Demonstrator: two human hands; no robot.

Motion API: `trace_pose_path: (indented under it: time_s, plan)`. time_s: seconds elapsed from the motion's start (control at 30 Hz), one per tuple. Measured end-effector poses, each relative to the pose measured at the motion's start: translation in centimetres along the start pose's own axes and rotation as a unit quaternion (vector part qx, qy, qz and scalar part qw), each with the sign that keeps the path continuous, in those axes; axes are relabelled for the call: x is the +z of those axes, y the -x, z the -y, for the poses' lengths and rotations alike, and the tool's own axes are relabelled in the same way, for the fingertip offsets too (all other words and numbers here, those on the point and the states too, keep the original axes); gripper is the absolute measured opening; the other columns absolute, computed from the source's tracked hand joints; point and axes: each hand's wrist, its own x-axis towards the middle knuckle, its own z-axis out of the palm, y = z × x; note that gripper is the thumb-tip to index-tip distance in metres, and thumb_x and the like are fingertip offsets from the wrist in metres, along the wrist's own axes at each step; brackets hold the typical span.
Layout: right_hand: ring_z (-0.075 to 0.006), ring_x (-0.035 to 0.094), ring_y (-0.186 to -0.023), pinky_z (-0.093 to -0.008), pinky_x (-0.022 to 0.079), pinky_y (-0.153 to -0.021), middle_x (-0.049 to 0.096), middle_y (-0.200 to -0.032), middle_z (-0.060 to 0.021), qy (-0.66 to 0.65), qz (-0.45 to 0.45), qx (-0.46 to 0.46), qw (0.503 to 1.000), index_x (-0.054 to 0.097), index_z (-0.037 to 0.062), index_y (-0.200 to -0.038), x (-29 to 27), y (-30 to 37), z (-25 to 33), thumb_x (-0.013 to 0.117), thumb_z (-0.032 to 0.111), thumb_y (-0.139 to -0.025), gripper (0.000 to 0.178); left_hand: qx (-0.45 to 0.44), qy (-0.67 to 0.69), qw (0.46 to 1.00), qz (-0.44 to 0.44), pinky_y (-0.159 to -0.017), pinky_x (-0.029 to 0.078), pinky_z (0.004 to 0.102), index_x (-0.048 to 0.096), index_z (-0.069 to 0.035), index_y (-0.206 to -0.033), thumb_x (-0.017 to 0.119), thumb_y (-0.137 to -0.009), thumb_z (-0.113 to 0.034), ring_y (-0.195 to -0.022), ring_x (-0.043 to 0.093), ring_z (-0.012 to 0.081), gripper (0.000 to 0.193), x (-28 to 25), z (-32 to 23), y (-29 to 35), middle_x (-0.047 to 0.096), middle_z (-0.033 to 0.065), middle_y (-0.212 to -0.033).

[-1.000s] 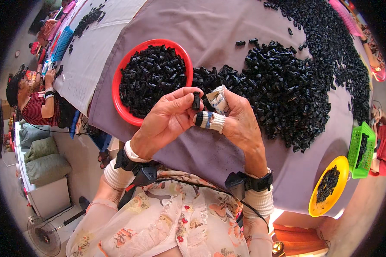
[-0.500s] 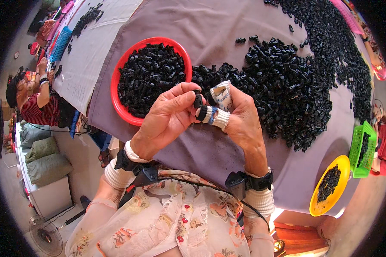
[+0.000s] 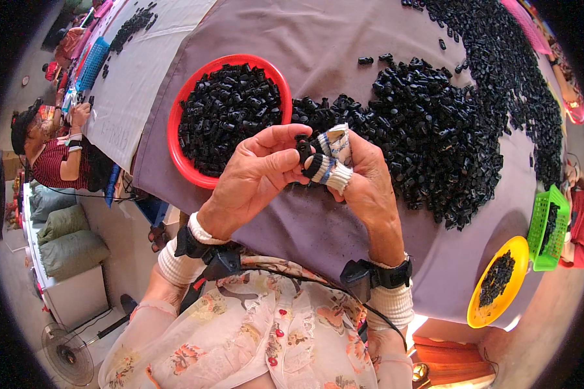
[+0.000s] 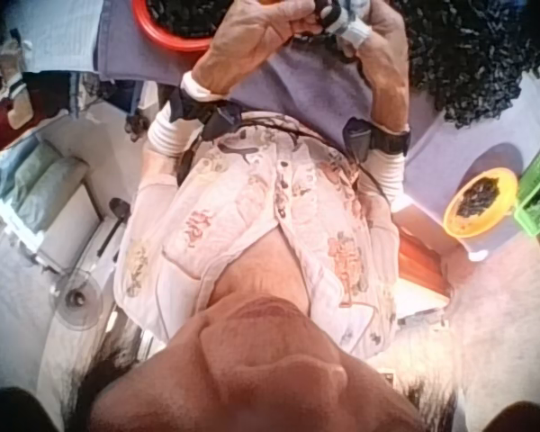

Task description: Assembling small black plastic or rubber components by hand at a work table.

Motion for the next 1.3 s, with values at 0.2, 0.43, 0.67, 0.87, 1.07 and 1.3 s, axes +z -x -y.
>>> trace_pose_path:
  time_s: [0.2,0.43,0.67,0.87,1.07,1.3]
  plan:
    - [-0.0022,0.042,-0.041,-0.0161,0.029,-0.035,0.052,-0.060,0.0030,-0.030,-0.007,0.006,0.999,0.056,0.0056,-0.080,0.29,-0.02,-0.30,0.068,0.018,-0.075,0.018,-0.010,0.020,1.000,-0.014,-0.069,0.051,0.0289,0.051,0.001,-0.112,0.054,-0.084,-0.005,-0.076,0.060,0.0126,0.028,-0.08,0.08,-0.08,0.062,0.0076,-0.090]
    - [-0.0014,0.043,-0.045,-0.0166,0.031,-0.038,0.053,-0.061,0.0040,-0.017,0.002,0.016,1.000,0.057,0.0070,-0.083,0.27,-0.03,-0.29,0.067,0.014,-0.074,0.015,-0.009,0.039,0.999,-0.017,-0.069,0.051,0.0292,0.051,0.000,-0.109,0.053,-0.085,-0.006,-0.073,0.060,0.0119,0.025,-0.41,0.35,-0.15,0.061,0.0076,-0.090]
    - [-0.0016,0.044,-0.045,-0.0167,0.032,-0.038,0.053,-0.060,0.0038,-0.017,-0.006,0.021,1.000,0.057,0.0067,-0.082,0.35,-0.01,-0.27,0.066,0.015,-0.074,0.015,0.000,0.051,0.999,-0.016,-0.070,0.052,0.0306,0.051,-0.001,-0.107,0.053,-0.085,-0.006,-0.074,0.059,0.0127,0.022,-0.49,0.52,-0.23,0.060,0.0100,-0.094]
    - [-0.0017,0.046,-0.049,-0.0163,0.035,-0.043,0.053,-0.062,0.0039,0.009,-0.002,0.031,0.999,0.057,0.0063,-0.084,0.05,-0.06,-0.51,0.068,0.013,-0.073,0.017,-0.003,0.061,0.998,-0.007,-0.069,0.052,0.0308,0.051,-0.001,-0.107,0.052,-0.086,-0.006,-0.075,0.059,0.0128,0.022,-0.63,0.55,-0.33,0.060,0.0103,-0.093]
    - [-0.0022,0.050,-0.068,-0.0184,0.042,-0.062,0.058,-0.076,0.0028,0.093,-0.075,-0.067,0.991,0.056,0.0050,-0.088,0.57,0.44,-0.26,0.070,0.003,-0.068,0.024,-0.003,0.047,0.998,-0.052,-0.069,0.051,0.0294,0.051,0.000,-0.108,0.052,-0.086,-0.007,-0.074,0.059,0.0117,0.023,0.12,0.44,-0.30,0.061,0.0083,-0.090]
    - [-0.0024,0.051,-0.066,-0.0185,0.042,-0.059,0.060,-0.076,0.0024,0.036,-0.040,-0.064,0.996,0.057,0.0056,-0.086,0.64,0.29,-0.22,0.068,0.004,-0.070,0.020,0.003,0.060,0.998,-0.004,-0.069,0.051,0.0291,0.052,0.000,-0.109,0.051,-0.087,-0.007,-0.073,0.059,0.0106,0.023,-0.63,0.49,-0.32,0.061,0.0054,-0.087]
